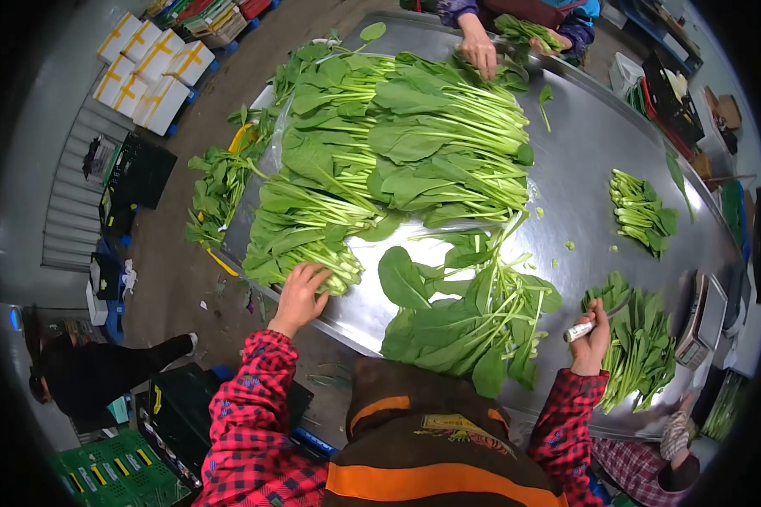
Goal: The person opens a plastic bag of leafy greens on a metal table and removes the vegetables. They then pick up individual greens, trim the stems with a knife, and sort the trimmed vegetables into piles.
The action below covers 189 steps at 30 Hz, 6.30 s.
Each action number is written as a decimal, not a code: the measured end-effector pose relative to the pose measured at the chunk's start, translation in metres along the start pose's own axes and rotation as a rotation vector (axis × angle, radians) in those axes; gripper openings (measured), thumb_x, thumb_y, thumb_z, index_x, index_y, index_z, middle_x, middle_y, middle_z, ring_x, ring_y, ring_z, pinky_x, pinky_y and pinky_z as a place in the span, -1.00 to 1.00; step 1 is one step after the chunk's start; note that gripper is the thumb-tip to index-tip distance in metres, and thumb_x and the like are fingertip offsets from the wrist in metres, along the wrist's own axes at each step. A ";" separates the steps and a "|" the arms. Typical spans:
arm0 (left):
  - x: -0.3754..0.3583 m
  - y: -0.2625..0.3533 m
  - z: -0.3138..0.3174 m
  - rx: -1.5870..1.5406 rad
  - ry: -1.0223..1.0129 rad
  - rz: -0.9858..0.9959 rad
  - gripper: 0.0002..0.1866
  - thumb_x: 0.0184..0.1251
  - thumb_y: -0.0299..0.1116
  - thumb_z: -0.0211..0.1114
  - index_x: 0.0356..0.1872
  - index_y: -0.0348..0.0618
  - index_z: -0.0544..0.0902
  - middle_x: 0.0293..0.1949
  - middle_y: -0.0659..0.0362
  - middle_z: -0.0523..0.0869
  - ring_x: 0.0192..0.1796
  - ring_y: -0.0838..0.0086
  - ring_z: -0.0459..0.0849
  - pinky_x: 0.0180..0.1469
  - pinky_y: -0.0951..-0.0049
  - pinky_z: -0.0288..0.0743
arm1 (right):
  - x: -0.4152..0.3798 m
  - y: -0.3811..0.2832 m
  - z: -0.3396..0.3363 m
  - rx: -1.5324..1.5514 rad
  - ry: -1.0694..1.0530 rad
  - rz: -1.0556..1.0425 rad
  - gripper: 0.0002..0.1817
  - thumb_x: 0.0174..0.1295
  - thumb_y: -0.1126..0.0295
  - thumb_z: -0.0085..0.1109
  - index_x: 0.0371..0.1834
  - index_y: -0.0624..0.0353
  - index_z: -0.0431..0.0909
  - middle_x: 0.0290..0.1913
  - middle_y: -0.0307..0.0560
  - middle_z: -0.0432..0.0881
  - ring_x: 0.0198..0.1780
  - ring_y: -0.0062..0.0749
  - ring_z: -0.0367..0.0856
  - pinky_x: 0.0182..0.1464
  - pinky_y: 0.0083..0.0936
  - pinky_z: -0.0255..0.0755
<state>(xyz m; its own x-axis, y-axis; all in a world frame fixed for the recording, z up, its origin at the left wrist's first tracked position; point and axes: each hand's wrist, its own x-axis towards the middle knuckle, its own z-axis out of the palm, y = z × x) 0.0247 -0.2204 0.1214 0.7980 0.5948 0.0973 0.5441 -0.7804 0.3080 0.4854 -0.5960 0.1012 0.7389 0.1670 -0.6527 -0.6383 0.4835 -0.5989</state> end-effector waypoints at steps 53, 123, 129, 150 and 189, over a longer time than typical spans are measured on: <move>0.088 0.195 -0.046 -0.937 -0.677 -0.015 -0.71 0.01 -0.40 0.62 -0.26 -0.26 0.73 -0.44 0.38 0.66 -0.39 0.76 0.49 -0.32 0.66 0.36 | -0.170 0.078 0.120 -1.157 -1.120 -0.534 -0.74 0.07 0.30 0.46 -0.34 0.30 0.70 -0.49 -0.01 0.65 -0.50 -0.46 0.58 -0.42 -0.47 0.44; 0.105 0.202 -0.055 -0.683 -0.226 -0.120 -0.73 0.04 -0.44 0.50 -0.24 -0.36 0.73 -0.40 0.17 0.65 -0.35 0.51 0.60 -0.24 0.51 0.48 | -0.160 0.074 0.102 -1.282 -0.802 -0.997 -0.82 0.31 0.45 0.16 -0.05 0.15 0.62 -0.26 -0.04 0.55 -0.17 -0.07 0.56 -0.12 -0.24 0.46; 0.101 0.229 -0.042 -0.838 -0.276 -0.117 -0.80 0.08 -0.49 0.50 -0.28 -0.36 0.72 -0.41 0.28 0.60 -0.39 0.64 0.49 -0.32 0.57 0.35 | -0.169 0.066 0.103 -1.352 -0.765 -1.136 -0.80 0.26 0.46 0.20 -0.06 0.13 0.63 -0.25 -0.07 0.56 -0.17 -0.09 0.56 -0.11 -0.24 0.45; 0.153 0.184 0.071 -0.208 -0.181 0.009 -0.71 0.11 -0.28 0.46 -0.17 -0.19 0.74 -0.32 -0.03 0.79 -0.25 0.07 0.76 -0.17 0.16 0.64 | -0.092 0.084 0.010 -1.327 -0.518 -0.460 -0.74 0.35 0.27 0.18 -0.08 0.23 0.66 -0.20 0.13 0.71 -0.18 0.00 0.67 -0.13 -0.26 0.53; 0.119 0.249 -0.015 -1.149 -0.566 -0.234 -0.73 0.15 -0.46 0.54 -0.12 -0.23 0.73 -0.30 0.31 0.71 -0.33 0.68 0.60 -0.23 0.62 0.50 | -0.138 0.048 0.088 -0.920 -0.695 -0.441 -0.66 0.24 0.21 0.39 -0.07 0.26 0.69 -0.33 -0.10 0.63 -0.25 -0.49 0.59 -0.19 -0.48 0.47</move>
<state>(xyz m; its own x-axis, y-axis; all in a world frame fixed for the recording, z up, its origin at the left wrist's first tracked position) 0.2515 -0.3409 0.2240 0.8661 0.3105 -0.3917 0.3772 0.1081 0.9198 0.3722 -0.5202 0.2037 0.7077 0.7000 -0.0957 -0.0125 -0.1231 -0.9923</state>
